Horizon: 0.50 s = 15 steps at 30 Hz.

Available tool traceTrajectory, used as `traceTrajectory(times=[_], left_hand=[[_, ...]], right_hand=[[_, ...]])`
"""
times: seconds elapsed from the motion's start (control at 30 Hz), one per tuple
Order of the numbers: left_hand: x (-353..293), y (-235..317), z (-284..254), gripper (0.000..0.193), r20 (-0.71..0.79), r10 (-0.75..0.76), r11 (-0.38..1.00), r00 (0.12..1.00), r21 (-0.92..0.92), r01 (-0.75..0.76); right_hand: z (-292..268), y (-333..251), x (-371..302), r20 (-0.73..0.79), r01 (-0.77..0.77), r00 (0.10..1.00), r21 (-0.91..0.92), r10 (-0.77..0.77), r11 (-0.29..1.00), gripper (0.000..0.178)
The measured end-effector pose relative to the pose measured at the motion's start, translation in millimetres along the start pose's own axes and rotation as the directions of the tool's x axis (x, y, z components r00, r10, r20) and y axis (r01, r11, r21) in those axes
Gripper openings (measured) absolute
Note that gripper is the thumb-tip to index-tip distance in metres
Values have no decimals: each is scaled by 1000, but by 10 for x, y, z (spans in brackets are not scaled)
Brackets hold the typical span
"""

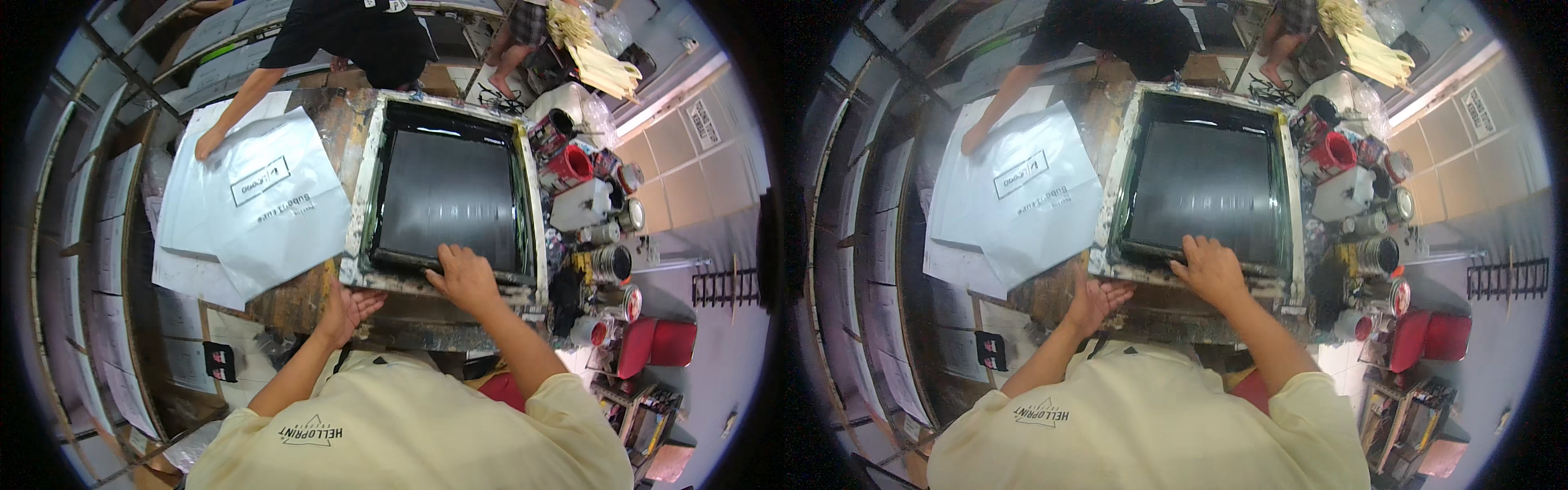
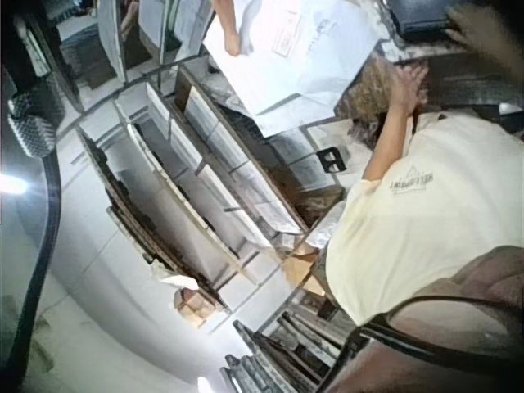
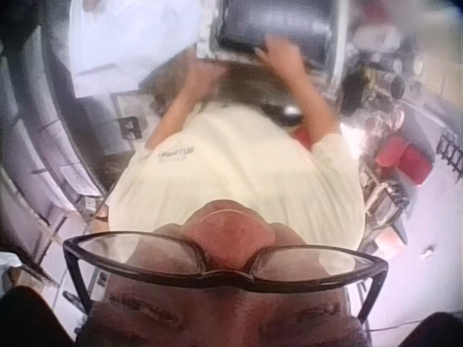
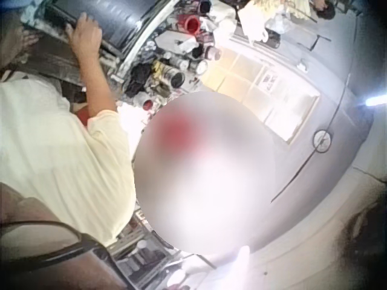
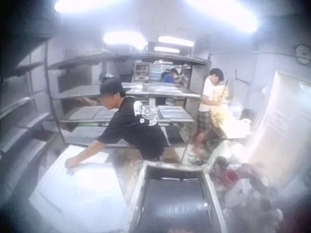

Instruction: The person performs screen printing on white plastic bags by placing each bag on the printing base, lowering the screen frame, and using a squeegee to apply ink to the bag surface.

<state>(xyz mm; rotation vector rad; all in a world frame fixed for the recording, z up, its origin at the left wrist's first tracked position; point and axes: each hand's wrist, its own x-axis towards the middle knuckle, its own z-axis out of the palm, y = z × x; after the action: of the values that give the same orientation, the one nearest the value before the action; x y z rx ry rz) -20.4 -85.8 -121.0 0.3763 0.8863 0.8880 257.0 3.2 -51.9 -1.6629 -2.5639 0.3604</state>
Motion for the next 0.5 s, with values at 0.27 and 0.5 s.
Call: traceTrajectory(times=[0.27, 0.5], left_hand=[[-157, 1111, 883, 105, 419, 508, 861, 753, -218, -460], [406, -256, 268, 103, 208, 485, -395, 849, 919, 1]], right_hand=[[-1414, -282, 305, -591, 21, 792, -221, -151, 975, 29], [-1975, -163, 817, -648, 26, 740, -243, -182, 970, 34]])
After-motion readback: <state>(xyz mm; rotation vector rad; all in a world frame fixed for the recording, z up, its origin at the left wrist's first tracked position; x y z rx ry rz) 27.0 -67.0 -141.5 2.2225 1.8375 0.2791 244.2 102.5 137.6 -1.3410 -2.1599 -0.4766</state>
